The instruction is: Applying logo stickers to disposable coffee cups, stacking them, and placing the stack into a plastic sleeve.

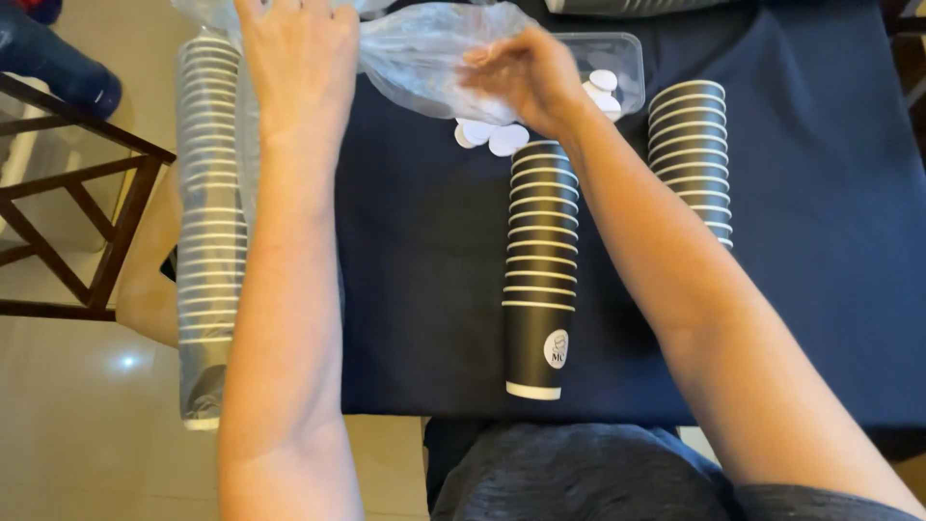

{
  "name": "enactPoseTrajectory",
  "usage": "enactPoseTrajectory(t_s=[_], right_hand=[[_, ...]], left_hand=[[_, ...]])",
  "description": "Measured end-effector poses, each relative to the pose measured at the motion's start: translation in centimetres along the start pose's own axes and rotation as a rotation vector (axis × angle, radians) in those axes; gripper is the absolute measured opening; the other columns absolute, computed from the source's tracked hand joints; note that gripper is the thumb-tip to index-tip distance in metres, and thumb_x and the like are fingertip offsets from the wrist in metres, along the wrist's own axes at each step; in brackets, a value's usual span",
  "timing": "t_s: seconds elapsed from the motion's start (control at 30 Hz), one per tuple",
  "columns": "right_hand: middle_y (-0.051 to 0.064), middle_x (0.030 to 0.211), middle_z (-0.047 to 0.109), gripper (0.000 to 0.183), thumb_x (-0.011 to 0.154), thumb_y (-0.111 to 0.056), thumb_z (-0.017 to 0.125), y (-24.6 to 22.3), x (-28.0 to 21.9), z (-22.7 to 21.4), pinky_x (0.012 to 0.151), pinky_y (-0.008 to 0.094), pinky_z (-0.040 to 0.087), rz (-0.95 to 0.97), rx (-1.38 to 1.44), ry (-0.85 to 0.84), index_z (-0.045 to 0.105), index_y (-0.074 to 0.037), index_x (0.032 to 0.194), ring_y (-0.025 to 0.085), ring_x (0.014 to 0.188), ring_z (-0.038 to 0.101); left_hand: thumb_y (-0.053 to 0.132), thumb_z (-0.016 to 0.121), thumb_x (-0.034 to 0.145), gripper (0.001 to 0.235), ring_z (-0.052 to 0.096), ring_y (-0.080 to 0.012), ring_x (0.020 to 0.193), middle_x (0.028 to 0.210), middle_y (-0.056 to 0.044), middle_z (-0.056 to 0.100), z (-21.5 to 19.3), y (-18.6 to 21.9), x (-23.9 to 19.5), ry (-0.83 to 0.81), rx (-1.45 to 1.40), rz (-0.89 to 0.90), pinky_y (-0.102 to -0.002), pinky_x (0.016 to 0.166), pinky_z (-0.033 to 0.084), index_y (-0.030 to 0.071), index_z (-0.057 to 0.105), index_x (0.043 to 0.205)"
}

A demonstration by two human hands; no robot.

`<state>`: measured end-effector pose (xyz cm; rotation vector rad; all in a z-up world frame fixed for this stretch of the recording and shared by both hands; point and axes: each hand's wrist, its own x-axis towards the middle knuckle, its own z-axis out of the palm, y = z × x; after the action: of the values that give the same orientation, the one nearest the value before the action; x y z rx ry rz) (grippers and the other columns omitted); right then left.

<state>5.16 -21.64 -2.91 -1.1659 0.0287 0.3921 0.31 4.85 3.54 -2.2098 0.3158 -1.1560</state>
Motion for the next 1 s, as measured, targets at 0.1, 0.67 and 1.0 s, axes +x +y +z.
enactPoseTrajectory(t_s=[0.1, 0.67, 1.0], right_hand=[[0.03, 0.129, 0.067, 0.058, 0.073, -0.025, 0.047, -1.0, -0.5, -0.5, 0.114, 0.05, 0.046, 0.09, 0.411, -0.42, 0.072, 0.008, 0.113, 0.043, 0.131, 0.062], [0.028, 0.121, 0.069, 0.093, 0.071, -0.076, 0.043, -2.5, -3.2, 4.7, 0.1, 0.056, 0.054, 0.406, 0.0, -0.565, 0.075, 0.003, 0.105, 0.044, 0.117, 0.065], [0.015, 0.1, 0.078, 0.077, 0.085, -0.066, 0.042, -0.7, -1.5, 2.7, 0.09, 0.042, 0.064, 0.326, -0.171, -0.299, 0.077, 0.001, 0.096, 0.027, 0.091, 0.076]], left_hand=[[0.026, 0.074, 0.088, 0.006, 0.067, -0.0214, 0.087, 0.079, 0.004, 0.073, -0.6, 0.1, -0.1, -0.027, -0.131, -0.044, -0.047, 0.093, 0.036, 0.027, 0.079, 0.089], [0.012, 0.064, 0.083, 0.012, 0.047, -0.0243, 0.071, 0.078, -0.002, 0.051, -2.9, 2.6, 0.4, 0.217, -0.087, -0.357, -0.039, 0.063, 0.034, 0.024, 0.065, 0.083], [0.01, 0.067, 0.082, 0.013, 0.047, -0.0241, 0.072, 0.078, -0.005, 0.052, -3.9, 1.6, -0.5, 0.251, -0.041, -0.351, -0.04, 0.068, 0.034, 0.021, 0.065, 0.075]])
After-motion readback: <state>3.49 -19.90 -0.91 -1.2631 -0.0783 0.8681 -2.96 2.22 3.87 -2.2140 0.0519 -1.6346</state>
